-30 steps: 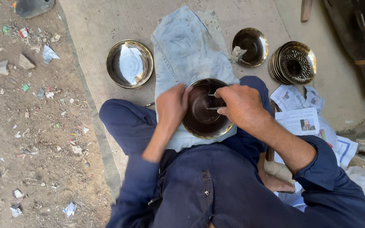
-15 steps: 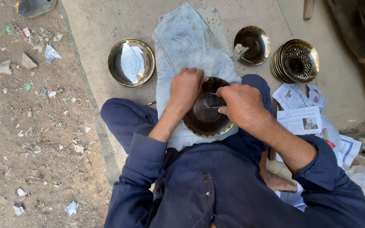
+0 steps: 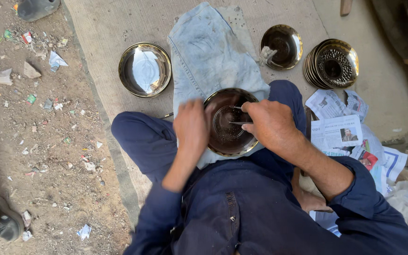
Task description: The person sits on the ground with a brass plate on their lap and engraves decorative patterns into its surface using a small hand tool, repeatedly scraping circular designs. They set finished plates aside and pick up the next plate from a stack to continue engraving.
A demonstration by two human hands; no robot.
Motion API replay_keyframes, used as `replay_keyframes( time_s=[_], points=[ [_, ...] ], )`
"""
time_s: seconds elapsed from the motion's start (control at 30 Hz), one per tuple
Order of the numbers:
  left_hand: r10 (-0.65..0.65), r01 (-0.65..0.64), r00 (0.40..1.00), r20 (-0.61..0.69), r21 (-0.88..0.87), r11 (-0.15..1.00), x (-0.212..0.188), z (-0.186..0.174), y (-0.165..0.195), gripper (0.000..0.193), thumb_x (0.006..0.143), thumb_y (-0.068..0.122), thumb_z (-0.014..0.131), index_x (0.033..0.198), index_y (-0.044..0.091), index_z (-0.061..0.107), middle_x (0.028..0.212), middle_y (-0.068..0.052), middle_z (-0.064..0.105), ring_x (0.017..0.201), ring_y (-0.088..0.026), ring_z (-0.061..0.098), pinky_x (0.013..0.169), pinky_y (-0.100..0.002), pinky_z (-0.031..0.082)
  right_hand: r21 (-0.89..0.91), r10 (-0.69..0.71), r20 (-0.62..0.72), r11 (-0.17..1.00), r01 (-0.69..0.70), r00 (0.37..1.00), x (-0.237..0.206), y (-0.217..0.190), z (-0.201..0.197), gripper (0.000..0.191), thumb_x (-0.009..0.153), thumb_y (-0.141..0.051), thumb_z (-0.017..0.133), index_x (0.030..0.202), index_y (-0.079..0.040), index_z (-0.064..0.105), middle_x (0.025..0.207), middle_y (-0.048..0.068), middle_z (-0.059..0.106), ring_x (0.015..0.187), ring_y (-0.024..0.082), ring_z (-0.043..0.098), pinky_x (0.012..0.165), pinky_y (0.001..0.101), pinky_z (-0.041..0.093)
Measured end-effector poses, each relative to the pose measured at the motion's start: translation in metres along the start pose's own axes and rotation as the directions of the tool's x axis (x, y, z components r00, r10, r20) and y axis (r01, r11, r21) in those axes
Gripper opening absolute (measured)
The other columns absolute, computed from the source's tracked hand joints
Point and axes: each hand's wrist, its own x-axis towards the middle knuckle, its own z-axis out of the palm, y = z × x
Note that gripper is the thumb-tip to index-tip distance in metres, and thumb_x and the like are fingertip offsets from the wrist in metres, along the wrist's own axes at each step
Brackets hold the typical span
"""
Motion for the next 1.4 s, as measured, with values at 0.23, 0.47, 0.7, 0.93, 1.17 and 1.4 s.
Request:
replay_keyframes(
  time_s=[0.23,0.47,0.7,0.93,1.17,1.4],
  points=[
    [0.287,-0.274,0.956,0.053,-0.182,0.945,0.062,0.023,0.012,0.024,0.091,0.027,0.073,0.080,0.007,0.067,0.082,-0.011,0.065,0.086,-0.038,0.060,0.069,-0.048,0.050,0.031,-0.045,-0.107,0.998,0.048,0.993,-0.009,0.001,0.007,0.047,0.074,-0.031,0.086,0.115,-0.014,0.072,0.088,0.015,0.072,0.086,0.036,0.071,0.073,0.0493,0.055],
    [-0.190,0.176,0.977,-0.094,-0.133,0.975,-0.016,-0.013,0.002,0.023,0.098,0.022,0.068,0.083,0.005,0.066,0.081,-0.014,0.064,0.078,-0.038,0.061,0.068,-0.048,0.048,0.130,-0.091,-0.070,0.986,0.099,0.993,-0.008,0.004,0.014,0.048,0.073,-0.031,0.086,0.116,-0.016,0.071,0.088,0.015,0.073,0.086,0.037,0.071,0.073,0.0508,0.054],
    [-0.439,0.447,0.894,0.084,-0.184,0.875,-0.077,-0.029,0.022,0.041,0.101,0.028,0.063,0.072,0.000,0.060,0.058,-0.021,0.051,0.049,-0.037,0.051,0.051,-0.046,0.041,0.120,-0.024,-0.005,0.992,0.024,1.000,-0.012,0.009,0.010,0.048,0.075,-0.032,0.085,0.117,-0.016,0.071,0.089,0.014,0.073,0.087,0.037,0.072,0.074,0.0501,0.055],
    [-0.510,0.546,0.837,0.198,-0.249,0.800,-0.097,-0.027,0.022,0.042,0.100,0.030,0.065,0.071,0.000,0.060,0.054,-0.017,0.050,0.044,-0.028,0.045,0.048,-0.041,0.040,0.158,0.066,-0.162,0.987,-0.041,0.985,-0.039,0.014,0.037,0.051,0.078,-0.041,0.084,0.123,-0.019,0.073,0.084,0.018,0.072,0.079,0.039,0.069,0.072,0.0509,0.054],
    [-0.448,0.598,0.800,0.399,-0.474,0.646,-0.071,-0.046,0.020,0.027,0.098,0.025,0.066,0.090,-0.001,0.066,0.053,-0.007,0.052,0.048,-0.010,0.049,0.047,-0.031,0.041,0.766,0.338,-0.259,0.642,-0.021,0.905,-0.043,0.060,0.103,0.046,0.076,-0.021,0.092,0.110,-0.003,0.067,0.080,0.004,0.058,0.071,0.010,0.049,0.062,0.0271,0.045],
    [-0.211,0.582,0.809,0.549,-0.696,0.420,-0.038,-0.020,0.066,0.027,0.105,0.019,0.060,0.117,-0.002,0.072,0.070,-0.006,0.068,0.059,-0.008,0.057,0.052,-0.025,0.044,0.979,0.522,-0.091,-0.111,0.173,0.848,-0.026,0.126,0.154,0.014,0.091,-0.008,0.070,0.101,-0.006,0.061,0.084,-0.002,0.065,0.069,0.006,0.059,0.062,0.0224,0.049]
  ],
)
